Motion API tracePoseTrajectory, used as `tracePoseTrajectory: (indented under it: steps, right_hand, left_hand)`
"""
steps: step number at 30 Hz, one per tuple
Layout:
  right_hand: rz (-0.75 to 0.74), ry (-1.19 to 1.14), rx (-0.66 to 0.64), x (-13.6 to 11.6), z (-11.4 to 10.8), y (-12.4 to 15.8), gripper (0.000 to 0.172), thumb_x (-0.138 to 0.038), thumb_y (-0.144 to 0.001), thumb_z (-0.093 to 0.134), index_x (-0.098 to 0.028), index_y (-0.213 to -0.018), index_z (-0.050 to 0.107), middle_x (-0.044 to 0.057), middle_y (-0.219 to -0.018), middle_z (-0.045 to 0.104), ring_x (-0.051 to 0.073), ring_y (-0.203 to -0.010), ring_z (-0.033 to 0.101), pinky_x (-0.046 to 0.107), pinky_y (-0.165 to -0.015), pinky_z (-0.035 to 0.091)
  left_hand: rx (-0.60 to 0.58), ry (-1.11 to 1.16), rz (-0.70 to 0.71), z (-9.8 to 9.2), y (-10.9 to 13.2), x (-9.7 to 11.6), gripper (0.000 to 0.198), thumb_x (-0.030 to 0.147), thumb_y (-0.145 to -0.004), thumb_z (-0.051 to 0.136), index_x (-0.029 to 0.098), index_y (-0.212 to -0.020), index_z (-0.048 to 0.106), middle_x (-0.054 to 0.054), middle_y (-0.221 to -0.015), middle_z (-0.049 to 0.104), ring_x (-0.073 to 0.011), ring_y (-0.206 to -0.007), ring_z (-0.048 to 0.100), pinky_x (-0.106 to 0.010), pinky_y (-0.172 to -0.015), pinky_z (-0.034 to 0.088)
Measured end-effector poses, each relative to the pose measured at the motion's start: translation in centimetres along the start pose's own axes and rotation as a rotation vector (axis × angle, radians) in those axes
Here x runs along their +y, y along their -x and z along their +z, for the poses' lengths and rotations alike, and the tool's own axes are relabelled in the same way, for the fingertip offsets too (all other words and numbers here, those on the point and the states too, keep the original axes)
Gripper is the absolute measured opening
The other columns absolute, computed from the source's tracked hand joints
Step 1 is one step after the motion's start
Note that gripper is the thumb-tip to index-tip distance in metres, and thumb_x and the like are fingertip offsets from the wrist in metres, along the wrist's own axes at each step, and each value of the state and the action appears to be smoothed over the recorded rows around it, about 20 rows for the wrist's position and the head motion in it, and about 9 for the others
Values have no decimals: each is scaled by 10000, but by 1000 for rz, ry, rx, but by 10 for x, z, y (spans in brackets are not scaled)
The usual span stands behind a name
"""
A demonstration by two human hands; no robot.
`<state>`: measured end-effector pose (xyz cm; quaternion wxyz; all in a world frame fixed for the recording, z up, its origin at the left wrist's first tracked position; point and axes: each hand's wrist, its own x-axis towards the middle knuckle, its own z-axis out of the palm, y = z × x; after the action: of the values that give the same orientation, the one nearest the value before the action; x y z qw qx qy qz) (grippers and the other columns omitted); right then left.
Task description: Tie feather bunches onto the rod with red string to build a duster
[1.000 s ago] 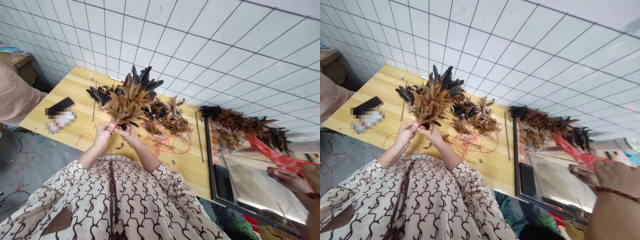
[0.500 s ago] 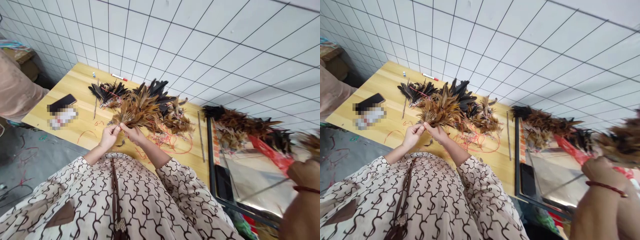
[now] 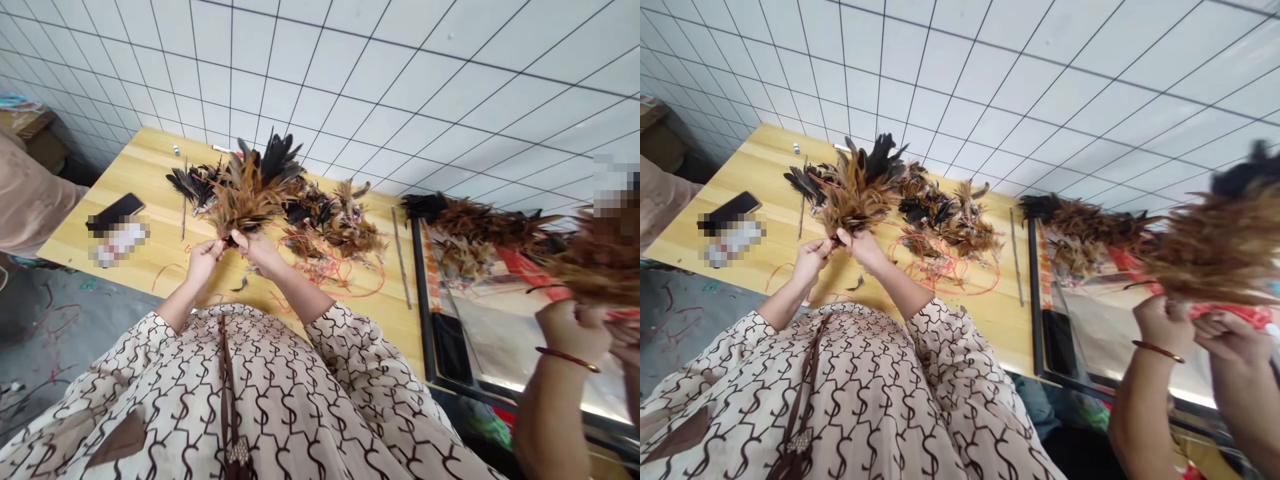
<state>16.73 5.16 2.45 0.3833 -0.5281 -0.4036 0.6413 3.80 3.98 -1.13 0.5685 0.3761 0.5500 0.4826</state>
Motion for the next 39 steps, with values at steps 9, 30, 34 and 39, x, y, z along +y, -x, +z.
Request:
tracePoseTrajectory:
  steps: [9, 30, 34, 39]
  right_hand:
    - [9, -206, -26, -12, 19, 0, 283, -300, -866, 468, -183, -614, 413, -64, -527, 493, 27, -367, 211, 151, -350, 150]
    - [182, 91, 14, 37, -33, -23, 277, -244, -758, 532, -160, -495, 501, -36, -411, 502, 34, -332, 197, 175, -346, 128]
    - [199, 559, 162, 38, -54, -36, 240, -203, -747, 551, -149, -514, 570, 8, -497, 586, 79, -452, 445, 187, -461, 329]
    - [179, 923, 347, 27, -61, -61, 148, -190, -772, 554, -179, -720, 692, 75, -877, 718, 200, -906, 626, 267, -774, 433]
  left_hand:
    - [102, 155, -253, -17, -24, 25, 202, 197, -679, 684, 129, -558, 537, 13, -432, 515, -27, -305, 309, -158, -334, 129]
    - [143, 233, -398, -40, -35, 35, 295, 160, -808, 557, 167, -563, 393, 67, -381, 379, -13, -258, 213, -134, -298, 105]
    - [162, 256, -374, -49, -34, 37, 299, 153, -793, 567, 175, -567, 374, 69, -390, 368, -16, -265, 218, -138, -300, 106]
    - [200, 287, -371, -52, -29, 40, 266, 126, -798, 527, 169, -576, 387, 66, -399, 370, -12, -266, 212, -133, -293, 108]
